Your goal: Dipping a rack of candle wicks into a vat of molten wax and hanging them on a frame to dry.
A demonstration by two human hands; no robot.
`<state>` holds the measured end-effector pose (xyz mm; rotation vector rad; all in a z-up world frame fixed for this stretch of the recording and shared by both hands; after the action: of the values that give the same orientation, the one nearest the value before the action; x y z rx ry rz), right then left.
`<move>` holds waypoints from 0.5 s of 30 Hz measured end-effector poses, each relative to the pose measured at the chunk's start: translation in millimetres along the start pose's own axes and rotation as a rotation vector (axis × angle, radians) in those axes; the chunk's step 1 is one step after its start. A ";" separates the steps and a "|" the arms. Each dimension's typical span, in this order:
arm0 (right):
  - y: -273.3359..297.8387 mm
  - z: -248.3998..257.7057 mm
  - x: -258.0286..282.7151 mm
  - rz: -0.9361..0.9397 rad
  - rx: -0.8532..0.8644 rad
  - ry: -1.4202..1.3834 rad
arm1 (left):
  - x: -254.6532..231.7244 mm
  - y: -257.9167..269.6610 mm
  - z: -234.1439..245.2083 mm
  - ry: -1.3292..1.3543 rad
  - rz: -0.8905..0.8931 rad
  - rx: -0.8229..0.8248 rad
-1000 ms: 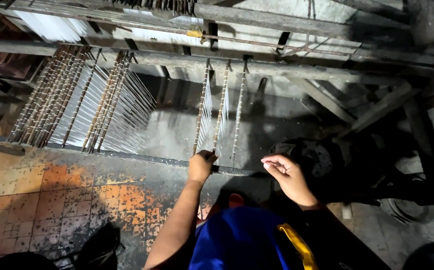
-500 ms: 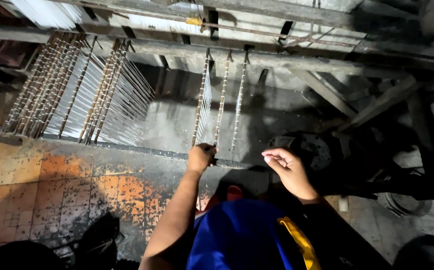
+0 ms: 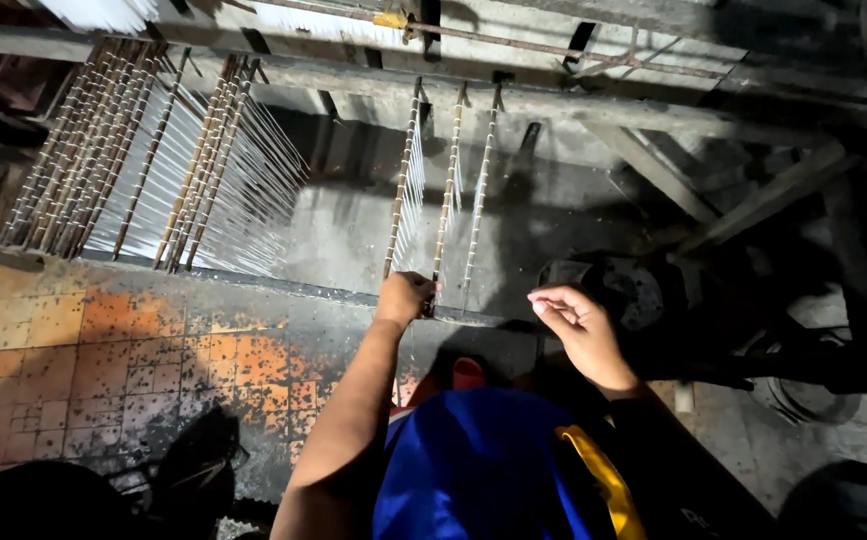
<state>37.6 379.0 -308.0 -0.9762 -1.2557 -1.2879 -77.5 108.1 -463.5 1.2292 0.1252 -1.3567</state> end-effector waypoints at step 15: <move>-4.9 -1.7 3.6 0.012 0.016 0.011 | -10.7 8.5 2.5 -0.120 0.017 -0.007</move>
<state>32.4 376.4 -305.3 -0.9636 -1.2481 -1.2704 -75.6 111.1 -450.1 1.1379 0.0346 -1.4100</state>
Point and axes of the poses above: each hand's wrist, its own y-axis away from the middle knuckle, its own z-axis out of the back of the hand, x = y × z, the point moved 6 cm from there along -y, towards the middle knuckle, and after that the axes turned 15 degrees about x, right-handed, at the moved point
